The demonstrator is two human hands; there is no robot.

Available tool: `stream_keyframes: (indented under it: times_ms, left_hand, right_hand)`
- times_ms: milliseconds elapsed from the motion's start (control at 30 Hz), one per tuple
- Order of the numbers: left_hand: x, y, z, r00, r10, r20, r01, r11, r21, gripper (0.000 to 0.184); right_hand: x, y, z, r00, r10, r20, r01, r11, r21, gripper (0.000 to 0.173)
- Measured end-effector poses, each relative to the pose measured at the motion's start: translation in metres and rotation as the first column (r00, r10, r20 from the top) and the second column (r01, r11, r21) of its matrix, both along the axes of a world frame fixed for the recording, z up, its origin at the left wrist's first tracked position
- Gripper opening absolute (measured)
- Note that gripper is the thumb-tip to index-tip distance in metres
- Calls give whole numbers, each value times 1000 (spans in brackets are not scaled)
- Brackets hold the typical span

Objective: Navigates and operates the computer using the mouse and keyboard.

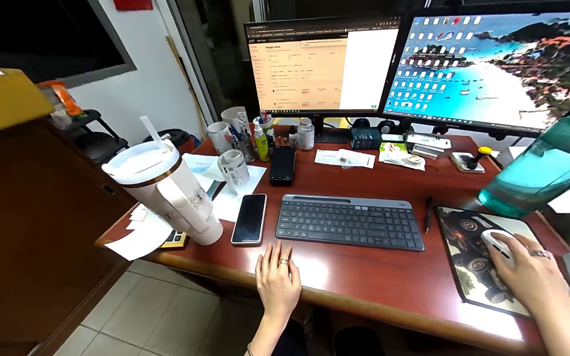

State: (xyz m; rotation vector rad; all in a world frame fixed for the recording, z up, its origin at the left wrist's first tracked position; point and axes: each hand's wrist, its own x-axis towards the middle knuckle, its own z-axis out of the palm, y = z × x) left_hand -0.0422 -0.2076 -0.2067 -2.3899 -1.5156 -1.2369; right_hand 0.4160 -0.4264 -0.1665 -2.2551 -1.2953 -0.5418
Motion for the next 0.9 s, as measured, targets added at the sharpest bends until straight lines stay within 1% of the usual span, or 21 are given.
stream_keyframes:
  times_ms: [900]
  left_hand:
    - [0, 0, 0, 1000, 1, 8, -1, 1000, -2, 42]
  right_hand:
    - [4, 0, -2, 1000, 2, -2, -2, 1000, -12, 46]
